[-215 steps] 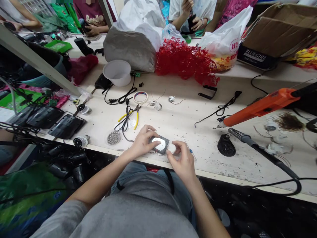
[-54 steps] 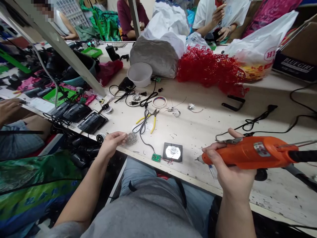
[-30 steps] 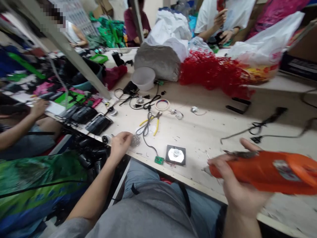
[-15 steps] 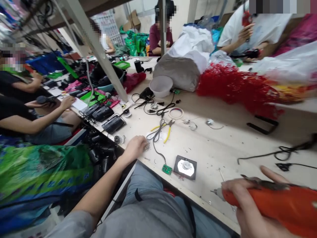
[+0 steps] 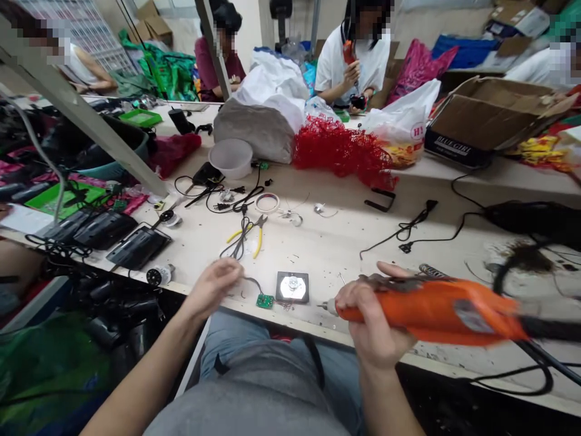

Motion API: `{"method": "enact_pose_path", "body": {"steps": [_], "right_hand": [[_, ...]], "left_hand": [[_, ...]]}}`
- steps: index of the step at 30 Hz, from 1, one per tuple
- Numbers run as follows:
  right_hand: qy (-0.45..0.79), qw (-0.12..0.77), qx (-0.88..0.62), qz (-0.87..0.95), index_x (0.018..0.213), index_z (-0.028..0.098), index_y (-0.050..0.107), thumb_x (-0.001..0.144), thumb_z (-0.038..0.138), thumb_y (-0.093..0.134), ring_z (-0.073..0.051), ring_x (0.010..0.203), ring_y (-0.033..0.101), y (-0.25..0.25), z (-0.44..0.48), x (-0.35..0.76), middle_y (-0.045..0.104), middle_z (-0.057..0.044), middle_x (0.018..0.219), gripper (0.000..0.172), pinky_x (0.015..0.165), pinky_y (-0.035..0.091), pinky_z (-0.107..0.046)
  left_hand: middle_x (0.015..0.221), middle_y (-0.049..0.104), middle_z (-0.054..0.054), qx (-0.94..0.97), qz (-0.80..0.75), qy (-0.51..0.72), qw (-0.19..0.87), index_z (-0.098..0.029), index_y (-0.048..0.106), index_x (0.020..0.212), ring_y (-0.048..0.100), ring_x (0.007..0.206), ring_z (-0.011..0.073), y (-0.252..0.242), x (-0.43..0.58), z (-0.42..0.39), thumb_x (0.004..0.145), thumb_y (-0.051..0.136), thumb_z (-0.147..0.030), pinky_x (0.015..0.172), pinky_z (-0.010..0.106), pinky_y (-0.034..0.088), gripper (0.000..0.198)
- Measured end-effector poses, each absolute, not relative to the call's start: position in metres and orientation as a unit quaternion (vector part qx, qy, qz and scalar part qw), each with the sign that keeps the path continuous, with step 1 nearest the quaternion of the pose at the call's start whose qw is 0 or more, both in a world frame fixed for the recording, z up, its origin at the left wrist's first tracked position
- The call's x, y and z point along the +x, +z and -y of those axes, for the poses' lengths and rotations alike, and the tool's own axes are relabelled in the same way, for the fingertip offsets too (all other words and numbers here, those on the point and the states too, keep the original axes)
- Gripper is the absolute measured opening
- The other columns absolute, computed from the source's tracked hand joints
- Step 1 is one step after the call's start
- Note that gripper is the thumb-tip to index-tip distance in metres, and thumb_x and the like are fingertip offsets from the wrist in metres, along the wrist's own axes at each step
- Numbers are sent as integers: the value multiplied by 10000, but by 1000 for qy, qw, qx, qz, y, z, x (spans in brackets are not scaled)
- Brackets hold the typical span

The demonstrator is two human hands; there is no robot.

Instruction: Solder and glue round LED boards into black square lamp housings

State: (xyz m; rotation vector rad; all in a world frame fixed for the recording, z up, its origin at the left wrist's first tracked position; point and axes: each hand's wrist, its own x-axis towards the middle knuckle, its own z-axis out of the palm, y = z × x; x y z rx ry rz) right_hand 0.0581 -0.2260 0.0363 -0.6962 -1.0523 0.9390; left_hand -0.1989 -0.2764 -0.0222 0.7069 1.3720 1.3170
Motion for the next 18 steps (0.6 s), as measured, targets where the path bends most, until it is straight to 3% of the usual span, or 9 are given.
{"method": "enact_pose_path", "body": {"steps": [2, 5, 14, 18], "right_hand": [[437, 732, -255, 456, 1054, 282, 634, 828, 348, 764, -140, 375, 487, 46, 236, 53, 567, 91, 516, 269, 399, 475, -304], [459, 716, -227, 476, 1062, 334, 627, 883, 404, 735, -154, 409, 512, 58, 250, 47, 591, 84, 571, 221, 441, 495, -338], [477, 700, -180, 500, 1100, 323, 611, 920, 358, 693, -145, 430, 532, 53, 251, 38, 591, 77, 608, 201, 449, 444, -308], [479, 705, -171, 494, 1126, 324, 596, 929, 336, 677, -137, 460, 539, 52, 250, 38, 585, 76, 616, 214, 479, 465, -300]], "left_hand": [[702, 629, 4, 215, -472, 526, 674, -150, 628, 783, 548, 618, 90, -23, -166, 276, 620, 896, -299, 624, 211, 450, 348], [678, 615, 10, 118, -373, 488, 781, -119, 630, 791, 539, 604, 64, -26, -130, 276, 568, 949, -242, 603, 174, 440, 408], [652, 592, 2, 115, -349, 464, 806, -114, 641, 802, 527, 594, 67, -26, -121, 277, 626, 925, -209, 595, 179, 423, 347], [654, 595, 0, 131, -364, 454, 803, -119, 657, 782, 529, 612, 69, -20, -118, 278, 586, 952, -229, 613, 167, 434, 371]]}}
